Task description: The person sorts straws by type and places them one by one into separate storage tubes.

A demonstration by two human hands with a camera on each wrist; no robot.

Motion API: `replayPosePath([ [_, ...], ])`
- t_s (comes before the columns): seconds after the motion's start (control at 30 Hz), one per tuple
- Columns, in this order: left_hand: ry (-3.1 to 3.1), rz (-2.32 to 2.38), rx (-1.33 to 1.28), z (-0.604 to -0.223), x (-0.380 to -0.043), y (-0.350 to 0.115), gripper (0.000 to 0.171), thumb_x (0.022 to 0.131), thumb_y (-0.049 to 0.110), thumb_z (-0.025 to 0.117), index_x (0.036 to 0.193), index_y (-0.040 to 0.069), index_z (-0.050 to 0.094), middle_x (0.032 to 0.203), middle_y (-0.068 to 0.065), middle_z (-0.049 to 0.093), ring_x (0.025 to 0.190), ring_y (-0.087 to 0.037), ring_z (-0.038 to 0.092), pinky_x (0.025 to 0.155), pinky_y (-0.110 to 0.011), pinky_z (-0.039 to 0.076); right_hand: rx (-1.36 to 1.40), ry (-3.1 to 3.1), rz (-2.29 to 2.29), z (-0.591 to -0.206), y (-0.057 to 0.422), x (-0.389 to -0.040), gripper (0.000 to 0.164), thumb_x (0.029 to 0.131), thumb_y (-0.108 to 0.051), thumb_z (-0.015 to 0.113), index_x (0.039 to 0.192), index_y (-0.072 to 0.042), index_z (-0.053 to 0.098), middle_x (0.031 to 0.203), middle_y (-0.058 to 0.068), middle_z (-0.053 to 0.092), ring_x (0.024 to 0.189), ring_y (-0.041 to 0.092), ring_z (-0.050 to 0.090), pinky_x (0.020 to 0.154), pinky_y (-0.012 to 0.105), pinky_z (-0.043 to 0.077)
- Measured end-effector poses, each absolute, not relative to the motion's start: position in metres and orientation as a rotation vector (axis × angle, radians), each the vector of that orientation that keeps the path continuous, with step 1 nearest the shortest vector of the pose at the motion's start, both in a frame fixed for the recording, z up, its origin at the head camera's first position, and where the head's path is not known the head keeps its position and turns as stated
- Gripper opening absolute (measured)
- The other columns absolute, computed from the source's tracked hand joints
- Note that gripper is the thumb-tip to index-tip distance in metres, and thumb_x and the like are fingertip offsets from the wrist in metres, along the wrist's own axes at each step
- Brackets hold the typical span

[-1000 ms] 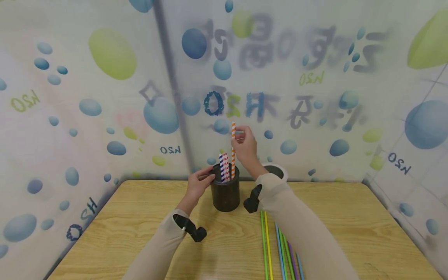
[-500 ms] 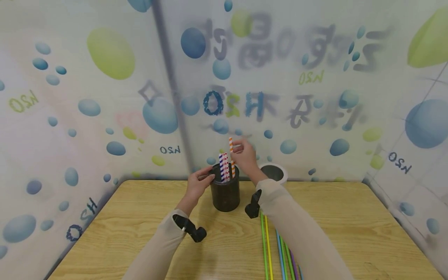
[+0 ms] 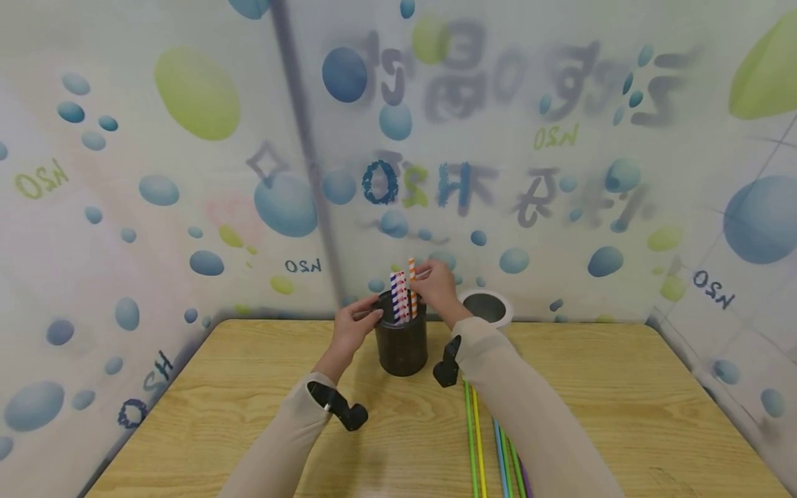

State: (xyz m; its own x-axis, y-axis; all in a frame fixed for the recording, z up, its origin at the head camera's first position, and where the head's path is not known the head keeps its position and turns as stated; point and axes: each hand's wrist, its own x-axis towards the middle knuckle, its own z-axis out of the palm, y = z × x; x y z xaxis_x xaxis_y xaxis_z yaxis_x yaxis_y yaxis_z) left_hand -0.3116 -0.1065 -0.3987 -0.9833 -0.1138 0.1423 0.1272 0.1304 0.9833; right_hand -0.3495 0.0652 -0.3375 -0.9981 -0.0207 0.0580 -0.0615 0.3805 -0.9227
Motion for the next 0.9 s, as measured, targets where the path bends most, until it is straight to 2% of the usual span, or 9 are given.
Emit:
replayPosePath([
  [0.33, -2.208, -1.957, -0.006, -0.402, -0.315, -0.107, 0.034, 0.084, 0.008, 0.064, 0.118, 0.005, 0.062, 0.12, -0.015, 0.057, 0.106, -0.03, 0.054, 0.083, -0.036, 0.049, -0.042, -2.739, 1.739, -0.331, 0.061, -0.354, 0.035, 0.08, -0.003, 0.063, 0.114, 0.003, 0.056, 0.107, 0.019, 0.058, 0.092, 0.03, 0.059, 0.069, 0.038, 0.053],
  [0.53, -2.206, -1.972, 0.0, -0.4, -0.314, -0.107, 0.034, 0.084, 0.007, 0.065, 0.118, 0.005, 0.062, 0.118, -0.014, 0.058, 0.104, -0.029, 0.055, 0.082, -0.035, 0.049, -0.093, -2.799, 1.733, -0.334, 0.057, -0.357, 0.031, 0.078, 0.001, 0.064, 0.109, 0.004, 0.058, 0.101, 0.018, 0.059, 0.086, 0.028, 0.056, 0.067, 0.038, 0.054],
  [0.9, -2.23, -2.027, 0.008, -0.389, -0.309, -0.108, 0.036, 0.084, 0.003, 0.064, 0.119, -0.001, 0.059, 0.118, -0.02, 0.056, 0.106, -0.034, 0.053, 0.084, -0.041, 0.048, -0.095, -2.819, 1.658, -0.337, 0.055, -0.358, 0.026, 0.078, -0.003, 0.067, 0.103, 0.002, 0.061, 0.095, 0.014, 0.059, 0.079, 0.023, 0.054, 0.061, 0.033, 0.053],
])
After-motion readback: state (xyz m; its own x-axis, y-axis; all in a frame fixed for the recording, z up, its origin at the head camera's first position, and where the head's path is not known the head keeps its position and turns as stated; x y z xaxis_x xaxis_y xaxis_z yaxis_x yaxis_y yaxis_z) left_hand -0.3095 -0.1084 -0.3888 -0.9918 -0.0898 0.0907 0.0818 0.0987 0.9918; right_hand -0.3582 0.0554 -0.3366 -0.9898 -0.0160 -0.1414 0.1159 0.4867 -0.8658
